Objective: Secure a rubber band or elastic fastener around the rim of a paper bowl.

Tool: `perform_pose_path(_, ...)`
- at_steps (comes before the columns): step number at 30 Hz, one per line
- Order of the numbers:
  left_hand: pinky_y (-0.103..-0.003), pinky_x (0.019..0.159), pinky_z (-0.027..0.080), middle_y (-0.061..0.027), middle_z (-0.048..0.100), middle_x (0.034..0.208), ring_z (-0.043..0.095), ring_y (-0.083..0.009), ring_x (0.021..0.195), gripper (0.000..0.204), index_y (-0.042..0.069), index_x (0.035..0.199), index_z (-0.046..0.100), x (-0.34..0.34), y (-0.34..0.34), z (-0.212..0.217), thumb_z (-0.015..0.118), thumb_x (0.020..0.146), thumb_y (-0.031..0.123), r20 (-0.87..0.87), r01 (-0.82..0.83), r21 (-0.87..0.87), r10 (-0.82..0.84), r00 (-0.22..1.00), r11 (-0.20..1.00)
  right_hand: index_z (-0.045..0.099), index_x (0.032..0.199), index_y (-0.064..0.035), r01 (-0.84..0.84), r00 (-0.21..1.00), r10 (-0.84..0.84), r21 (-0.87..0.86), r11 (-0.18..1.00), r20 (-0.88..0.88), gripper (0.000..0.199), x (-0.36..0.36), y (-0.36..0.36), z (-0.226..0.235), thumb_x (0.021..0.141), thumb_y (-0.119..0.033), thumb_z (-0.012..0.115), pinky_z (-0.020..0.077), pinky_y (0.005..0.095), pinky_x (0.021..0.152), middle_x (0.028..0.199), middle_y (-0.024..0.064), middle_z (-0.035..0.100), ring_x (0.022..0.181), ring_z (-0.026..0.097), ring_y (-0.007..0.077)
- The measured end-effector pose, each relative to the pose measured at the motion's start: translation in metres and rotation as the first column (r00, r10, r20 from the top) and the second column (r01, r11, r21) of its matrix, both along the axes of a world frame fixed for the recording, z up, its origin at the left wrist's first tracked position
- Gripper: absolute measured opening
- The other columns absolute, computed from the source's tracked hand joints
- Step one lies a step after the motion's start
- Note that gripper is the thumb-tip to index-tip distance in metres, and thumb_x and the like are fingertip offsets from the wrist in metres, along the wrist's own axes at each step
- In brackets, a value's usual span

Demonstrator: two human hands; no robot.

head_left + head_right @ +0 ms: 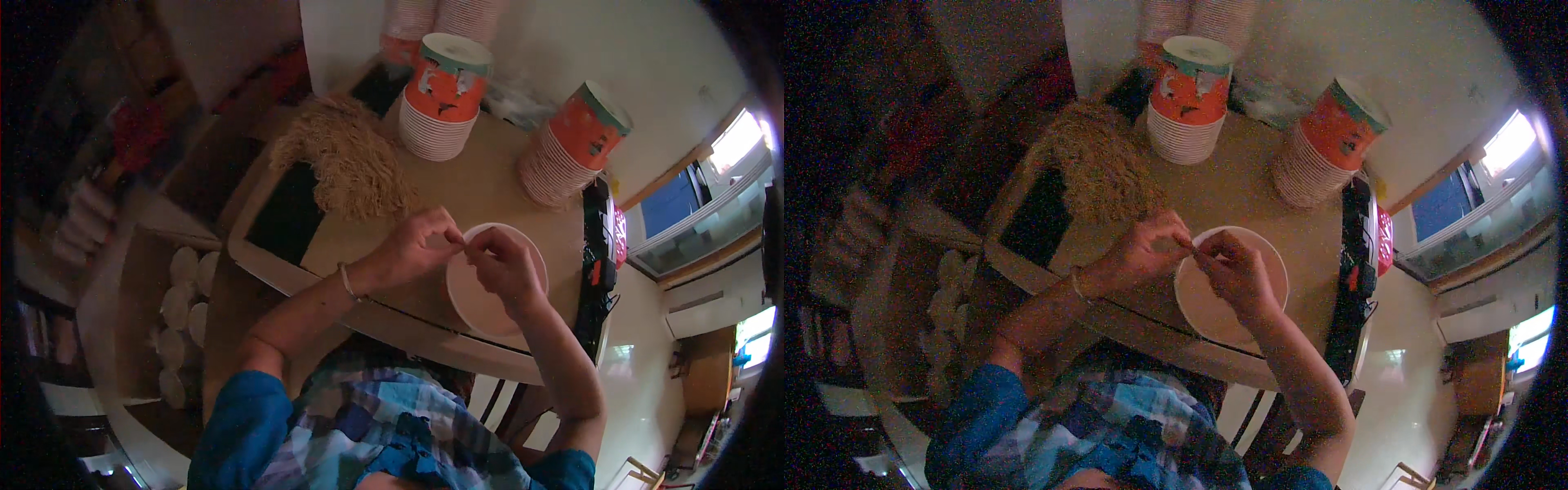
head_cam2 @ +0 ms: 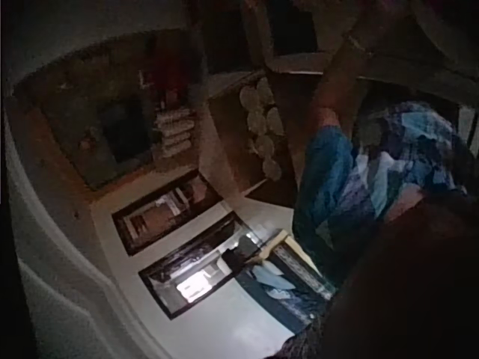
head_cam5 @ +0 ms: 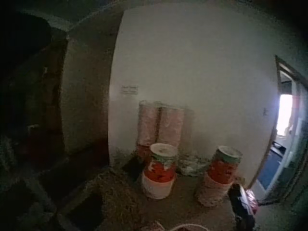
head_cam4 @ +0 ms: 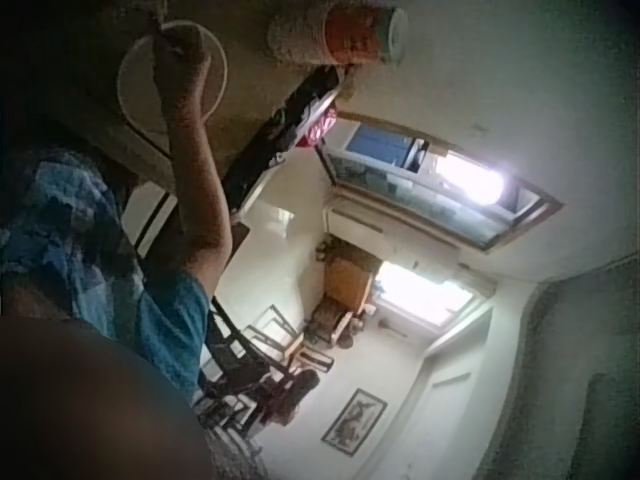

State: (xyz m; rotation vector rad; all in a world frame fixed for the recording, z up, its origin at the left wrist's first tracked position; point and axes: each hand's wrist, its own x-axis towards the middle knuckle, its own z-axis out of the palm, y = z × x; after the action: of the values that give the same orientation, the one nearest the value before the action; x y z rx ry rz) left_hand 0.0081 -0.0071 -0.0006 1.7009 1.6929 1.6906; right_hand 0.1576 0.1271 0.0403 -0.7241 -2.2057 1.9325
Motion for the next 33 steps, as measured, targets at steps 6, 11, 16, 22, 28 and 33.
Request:
perform_pose_path(6,-0.033,0.08,0.047,-0.006,0.059,0.089,0.059,-0.0206,0.089,0.011,0.005,0.087,0.063,0.001,0.002,0.002,0.071,0.08,0.007,-0.077,-0.027,-0.009,0.026,0.997,1.0,0.061,0.097,-0.0043,0.02,0.999,-0.02,-0.022,1.0,-0.031,0.013,0.0,0.002,-0.002,0.09,-0.015,0.065,0.0365,0.021,0.047,0.079,0.0003,0.06,0.056,0.047,0.0055)
perform_pose_path(11,-0.032,0.08,0.047,-0.0054,0.059,0.089,0.059,-0.02,0.09,0.011,0.005,0.087,0.063,-0.001,0.002,0.0,0.071,0.08,0.007,-0.045,-0.017,-0.009,0.016,0.999,1.0,0.062,0.097,-0.0039,0.014,1.0,-0.015,-0.069,0.998,-0.014,0.014,0.0,0.001,0.001,0.089,-0.015,0.065,0.0367,0.0213,0.047,0.079,0.0008,0.06,0.056,0.048,0.0057)
perform_pose_path(16,-0.032,0.08,0.047,-0.0065,0.058,0.089,0.058,-0.0201,0.089,0.013,0.005,0.09,0.062,0.004,0.003,-0.003,0.071,0.08,0.006,0.009,-0.024,-0.032,0.025,1.0,0.999,0.062,0.097,-0.0039,0.013,0.999,-0.017,-0.093,0.996,-0.044,0.013,0.002,0.001,-0.001,0.09,-0.014,0.064,0.0364,0.0213,0.046,0.079,0.0007,0.06,0.056,0.047,0.0058)
perform_pose_path(22,-0.034,0.081,0.045,-0.0085,0.055,0.094,0.056,-0.0241,0.091,0.015,0.006,0.091,0.062,0.006,-0.002,0.005,0.07,0.079,0.007,0.027,-0.18,0.034,0.18,0.983,0.983,0.062,0.096,-0.0041,-0.014,0.995,-0.002,-0.174,0.985,-0.095,0.011,0.004,0.004,-0.001,0.09,-0.013,0.063,0.0351,0.0213,0.045,0.079,0.0014,0.059,0.056,0.047,0.0061)
perform_pose_path(28,-0.034,0.086,0.045,-0.0073,0.055,0.093,0.056,-0.0234,0.095,0.014,0.006,0.089,0.063,0.016,-0.003,0.009,0.072,0.079,0.007,-0.135,-0.183,-0.002,0.181,0.974,0.983,0.061,0.095,-0.0046,-0.028,0.996,0.013,-0.168,0.985,-0.09,0.011,0.003,0.004,0.004,0.091,-0.015,0.062,0.0339,0.0209,0.045,0.078,0.0008,0.059,0.055,0.047,0.0064)
perform_pose_path(33,-0.034,0.082,0.046,-0.0092,0.054,0.092,0.057,-0.0248,0.091,0.01,0.003,0.086,0.062,0.016,-0.001,0.008,0.07,0.079,0.006,-0.041,-0.174,-0.038,0.173,0.984,0.984,0.061,0.095,-0.0054,-0.026,0.998,0.012,-0.214,0.977,-0.067,0.012,0.003,0.003,0.003,0.092,-0.017,0.062,0.0338,0.0209,0.045,0.078,0.0004,0.059,0.055,0.046,0.0061)
